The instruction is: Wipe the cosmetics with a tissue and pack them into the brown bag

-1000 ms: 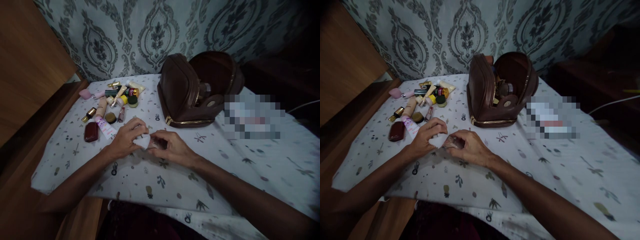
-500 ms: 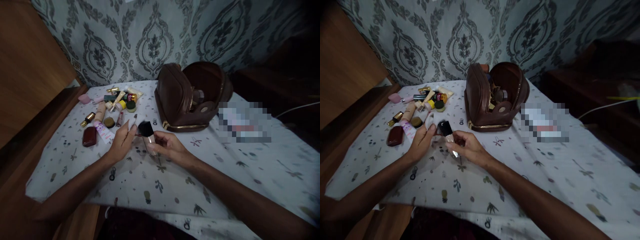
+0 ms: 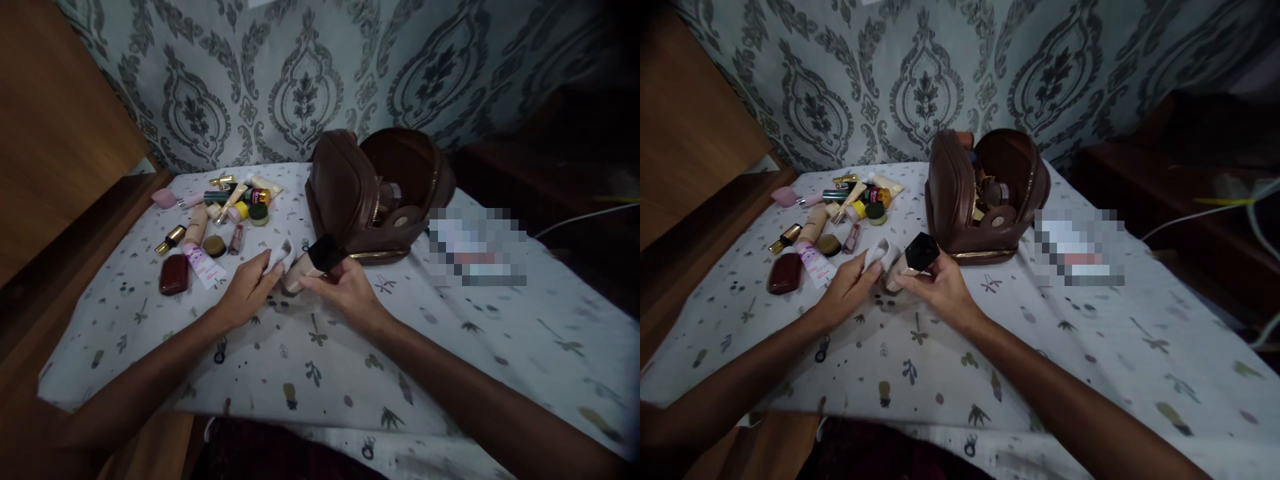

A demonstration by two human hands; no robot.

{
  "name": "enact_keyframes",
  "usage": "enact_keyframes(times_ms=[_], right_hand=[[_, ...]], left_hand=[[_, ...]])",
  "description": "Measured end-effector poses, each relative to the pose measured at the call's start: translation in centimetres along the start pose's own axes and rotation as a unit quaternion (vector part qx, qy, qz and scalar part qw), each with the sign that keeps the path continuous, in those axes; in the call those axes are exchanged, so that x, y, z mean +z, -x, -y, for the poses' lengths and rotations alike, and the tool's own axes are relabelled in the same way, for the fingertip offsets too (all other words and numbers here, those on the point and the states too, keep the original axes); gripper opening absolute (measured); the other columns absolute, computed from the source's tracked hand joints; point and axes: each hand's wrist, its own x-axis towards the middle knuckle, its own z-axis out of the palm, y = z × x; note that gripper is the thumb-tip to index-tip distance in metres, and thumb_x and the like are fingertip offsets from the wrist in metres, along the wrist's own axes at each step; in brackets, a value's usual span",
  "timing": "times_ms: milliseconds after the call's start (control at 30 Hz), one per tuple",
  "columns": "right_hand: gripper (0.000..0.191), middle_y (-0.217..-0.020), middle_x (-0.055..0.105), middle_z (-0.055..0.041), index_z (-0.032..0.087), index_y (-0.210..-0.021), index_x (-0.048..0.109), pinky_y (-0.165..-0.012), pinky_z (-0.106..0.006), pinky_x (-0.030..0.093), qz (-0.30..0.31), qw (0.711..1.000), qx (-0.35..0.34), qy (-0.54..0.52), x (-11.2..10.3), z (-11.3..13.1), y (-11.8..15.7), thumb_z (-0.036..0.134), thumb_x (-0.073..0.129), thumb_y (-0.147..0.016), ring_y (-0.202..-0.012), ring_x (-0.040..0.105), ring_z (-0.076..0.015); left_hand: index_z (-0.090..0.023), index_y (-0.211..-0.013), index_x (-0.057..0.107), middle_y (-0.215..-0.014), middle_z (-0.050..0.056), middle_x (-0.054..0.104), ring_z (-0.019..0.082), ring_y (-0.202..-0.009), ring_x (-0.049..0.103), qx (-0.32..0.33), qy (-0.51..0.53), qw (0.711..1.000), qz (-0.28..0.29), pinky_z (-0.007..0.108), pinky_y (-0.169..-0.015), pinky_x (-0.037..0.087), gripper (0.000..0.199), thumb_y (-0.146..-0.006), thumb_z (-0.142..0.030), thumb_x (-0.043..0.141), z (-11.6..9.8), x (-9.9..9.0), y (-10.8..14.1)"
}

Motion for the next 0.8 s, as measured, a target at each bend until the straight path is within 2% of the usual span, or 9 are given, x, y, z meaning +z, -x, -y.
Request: enact_keyframes(times_ms=[100,167,300,367,467,567,667,800], right_hand=[[0.051,-0.086,0.065,-0.0017,0.022,-0.085,0.057,-0.079,-0.036,0.055,-0.028,0.999,-0.033,0.016,0.2,0.2,0.2,0.052,0.089,-0.058,-0.082,0.063,-0.0188],[0.053,-0.084,0.063,-0.0005,0.022,-0.085,0.055,-0.077,-0.034,0.055,-0.037,0.997,-0.061,0.028,0.3,0.4,0.3,0.054,0.088,-0.058,-0.08,0.061,-0.0177],[0.047,-0.083,0.062,0.0002,0.022,-0.09,0.056,-0.075,-0.03,0.053,-0.01,0.99,-0.098,0.1,-0.2,1.5,0.7,0.051,0.084,-0.067,-0.078,0.06,-0.0163],[0.046,-0.089,0.064,-0.0012,0.022,-0.101,0.057,-0.076,-0.029,0.052,-0.01,0.978,-0.125,0.167,-0.8,2.2,0.9,0.046,0.082,-0.072,-0.081,0.062,-0.0167],[0.052,-0.103,0.066,-0.0041,0.022,-0.117,0.055,-0.082,-0.029,0.052,-0.004,0.951,-0.179,0.254,-2.0,3.4,1.2,0.042,0.08,-0.076,-0.093,0.064,-0.0185],[0.046,-0.105,0.067,-0.005,0.021,-0.118,0.056,-0.084,-0.029,0.052,0.066,0.916,-0.212,0.335,-3.1,4.6,1.2,0.036,0.078,-0.08,-0.096,0.065,-0.018],[0.033,-0.1,0.067,-0.0053,0.018,-0.112,0.061,-0.077,-0.026,0.052,0.145,0.882,-0.207,0.396,-3.6,5.9,1.0,0.027,0.075,-0.083,-0.089,0.065,-0.0162],[0.024,-0.088,0.067,-0.0026,0.016,-0.101,0.065,-0.068,-0.023,0.05,0.198,0.87,-0.181,0.413,-4.4,9.6,0.4,0.023,0.076,-0.081,-0.078,0.064,-0.0129]], left_hand=[[-0.018,-0.098,0.057,-0.087,0.002,0.064,0.019,-0.081,0.06,-0.025,0.06,0.997,0.043,0.03,-0.072,0.048,0.032,-0.091,-0.049,0.058,0.1,-0.1,0.1],[-0.018,-0.11,0.057,-0.096,0.003,0.067,0.021,-0.087,0.062,-0.031,0.067,0.995,0.068,0.031,-0.074,0.051,0.042,-0.084,-0.048,0.068,0.1,0.1,0.1],[-0.018,-0.117,0.057,-0.096,0.004,0.07,0.02,-0.081,0.063,-0.021,0.053,0.995,0.087,0.031,-0.071,0.053,0.041,-0.086,-0.044,0.066,0.2,0.4,0.2],[-0.019,-0.121,0.057,-0.102,0.006,0.07,0.022,-0.086,0.065,-0.014,0.043,0.996,0.079,0.034,-0.075,0.054,0.044,-0.086,-0.043,0.065,0.4,0.5,0.3],[-0.017,-0.118,0.059,-0.106,0.008,0.07,0.025,-0.092,0.066,-0.036,0.003,0.998,0.058,0.036,-0.079,0.056,0.045,-0.085,-0.046,0.066,0.6,0.5,0.4],[-0.018,-0.118,0.062,-0.106,0.009,0.071,0.026,-0.095,0.068,-0.043,-0.044,0.997,0.044,0.035,-0.081,0.057,0.048,-0.082,-0.05,0.068,1.0,0.7,0.9],[-0.023,-0.123,0.061,-0.109,0.007,0.071,0.024,-0.098,0.069,-0.011,-0.056,0.997,0.042,0.032,-0.085,0.058,0.049,-0.085,-0.052,0.066,1.1,1.3,1.5],[-0.026,-0.126,0.061,-0.113,0.006,0.072,0.024,-0.099,0.071,0.028,-0.048,0.998,0.013,0.027,-0.082,0.059,0.052,-0.086,-0.059,0.062,1.2,1.4,1.8]])
